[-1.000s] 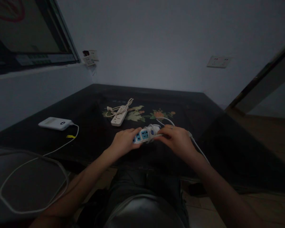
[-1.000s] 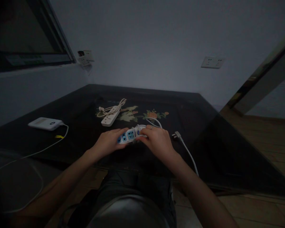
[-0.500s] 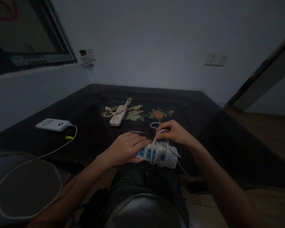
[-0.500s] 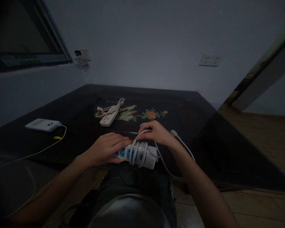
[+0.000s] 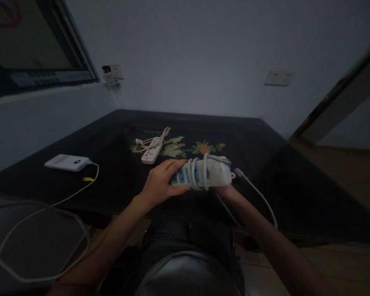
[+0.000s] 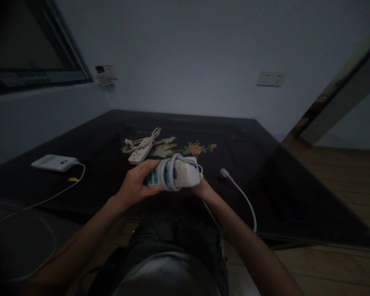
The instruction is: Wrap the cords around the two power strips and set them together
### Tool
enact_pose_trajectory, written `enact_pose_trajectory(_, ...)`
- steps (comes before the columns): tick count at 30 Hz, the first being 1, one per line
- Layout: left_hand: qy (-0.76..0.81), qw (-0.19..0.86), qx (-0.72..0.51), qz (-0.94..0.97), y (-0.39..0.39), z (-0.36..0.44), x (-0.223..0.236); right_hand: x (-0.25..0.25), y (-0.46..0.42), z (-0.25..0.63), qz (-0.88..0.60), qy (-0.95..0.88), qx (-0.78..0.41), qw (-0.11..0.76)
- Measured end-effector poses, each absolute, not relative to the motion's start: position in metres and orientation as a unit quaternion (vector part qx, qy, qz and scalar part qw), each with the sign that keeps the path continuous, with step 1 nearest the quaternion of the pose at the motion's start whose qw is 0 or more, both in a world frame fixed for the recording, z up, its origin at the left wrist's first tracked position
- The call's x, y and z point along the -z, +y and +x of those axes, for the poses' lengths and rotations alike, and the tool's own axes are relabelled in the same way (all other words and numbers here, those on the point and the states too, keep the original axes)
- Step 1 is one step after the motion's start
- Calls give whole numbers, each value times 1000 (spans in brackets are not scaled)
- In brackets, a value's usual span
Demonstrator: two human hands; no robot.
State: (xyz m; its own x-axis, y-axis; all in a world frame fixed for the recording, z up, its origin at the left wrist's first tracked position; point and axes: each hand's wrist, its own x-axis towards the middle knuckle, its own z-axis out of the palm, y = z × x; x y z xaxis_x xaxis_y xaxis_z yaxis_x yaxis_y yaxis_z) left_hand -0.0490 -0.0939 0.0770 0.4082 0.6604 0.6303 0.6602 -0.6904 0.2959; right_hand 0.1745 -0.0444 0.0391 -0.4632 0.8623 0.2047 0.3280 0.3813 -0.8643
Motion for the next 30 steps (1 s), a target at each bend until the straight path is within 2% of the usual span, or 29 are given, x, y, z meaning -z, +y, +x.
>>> enact_pose_trajectory(6,512,181,-391,743,-75,-44,-71,-37,-63,163,-412,-796,-336,291)
enact_pose_trajectory(9,503,260,-365,739,-74,-43,-73,-44,-69,164,-434,-806,-283,285)
enact_pose_trajectory(12,470,282,-339,765,-77,-47,-76,-51,-68,168,-435,-810,-278,277)
enact_pose_trajectory(16,512,241,-356,744,-79,-53,-79,-54,-66,177,-445,-798,-310,264)
enact_pose_trajectory(22,584,117,-341,728,-77,-54,-71,-57,-80,203,-414,-723,-488,261)
enact_pose_trajectory(30,597,-16,-281,752,-76,-50,-68,-70,-104,210,-378,-780,-401,296)
